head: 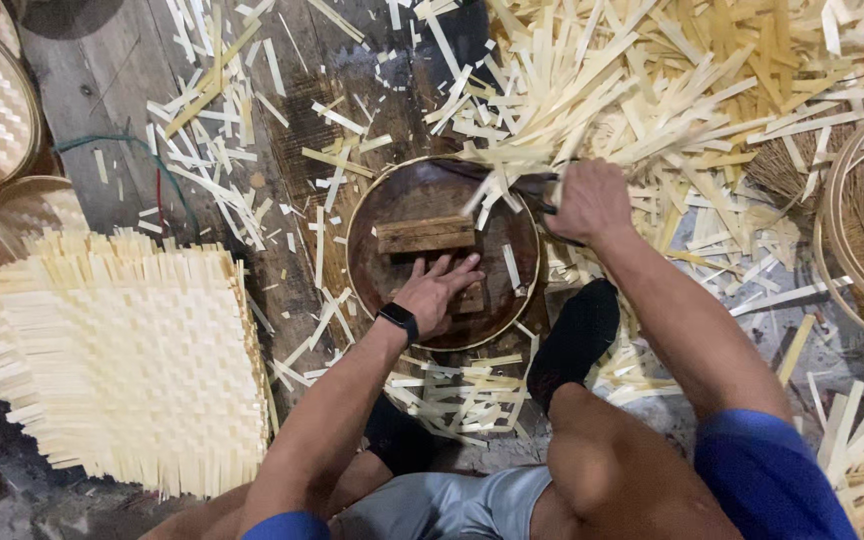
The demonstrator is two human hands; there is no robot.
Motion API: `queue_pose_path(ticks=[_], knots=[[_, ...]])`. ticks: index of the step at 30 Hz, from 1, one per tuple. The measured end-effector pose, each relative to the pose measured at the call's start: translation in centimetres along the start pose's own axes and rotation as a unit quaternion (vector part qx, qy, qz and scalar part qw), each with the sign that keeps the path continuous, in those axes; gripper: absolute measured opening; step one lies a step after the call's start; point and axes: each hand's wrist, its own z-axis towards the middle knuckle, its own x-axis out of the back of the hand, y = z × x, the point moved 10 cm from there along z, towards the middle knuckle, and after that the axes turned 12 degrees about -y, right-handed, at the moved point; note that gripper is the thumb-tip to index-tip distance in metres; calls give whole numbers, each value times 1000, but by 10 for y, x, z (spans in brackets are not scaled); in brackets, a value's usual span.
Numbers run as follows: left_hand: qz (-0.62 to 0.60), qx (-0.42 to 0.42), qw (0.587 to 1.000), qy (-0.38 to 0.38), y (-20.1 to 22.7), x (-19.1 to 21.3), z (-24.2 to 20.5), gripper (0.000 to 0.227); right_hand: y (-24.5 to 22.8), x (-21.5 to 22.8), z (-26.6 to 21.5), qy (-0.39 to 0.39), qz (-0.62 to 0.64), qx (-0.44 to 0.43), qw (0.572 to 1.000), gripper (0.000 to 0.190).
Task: The person weaves a bamboo basket by placing a circular frame onto a woven bamboo mat and cutting the excess bamboo strips around the frame.
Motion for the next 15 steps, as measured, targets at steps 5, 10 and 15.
queue_pose_path(ticks=[5,10,15], knots=[[155,3,981,-117,-1,-10,-7,87,44,-38,-22,-143,82,2,986,47],[102,-8,986,-134,11,2,-11,84,44,-9,-41,80,33,20,996,68],[124,-2,985,-122,17,5,-13,83,12,0,-10,43,-17,26,999,49]])
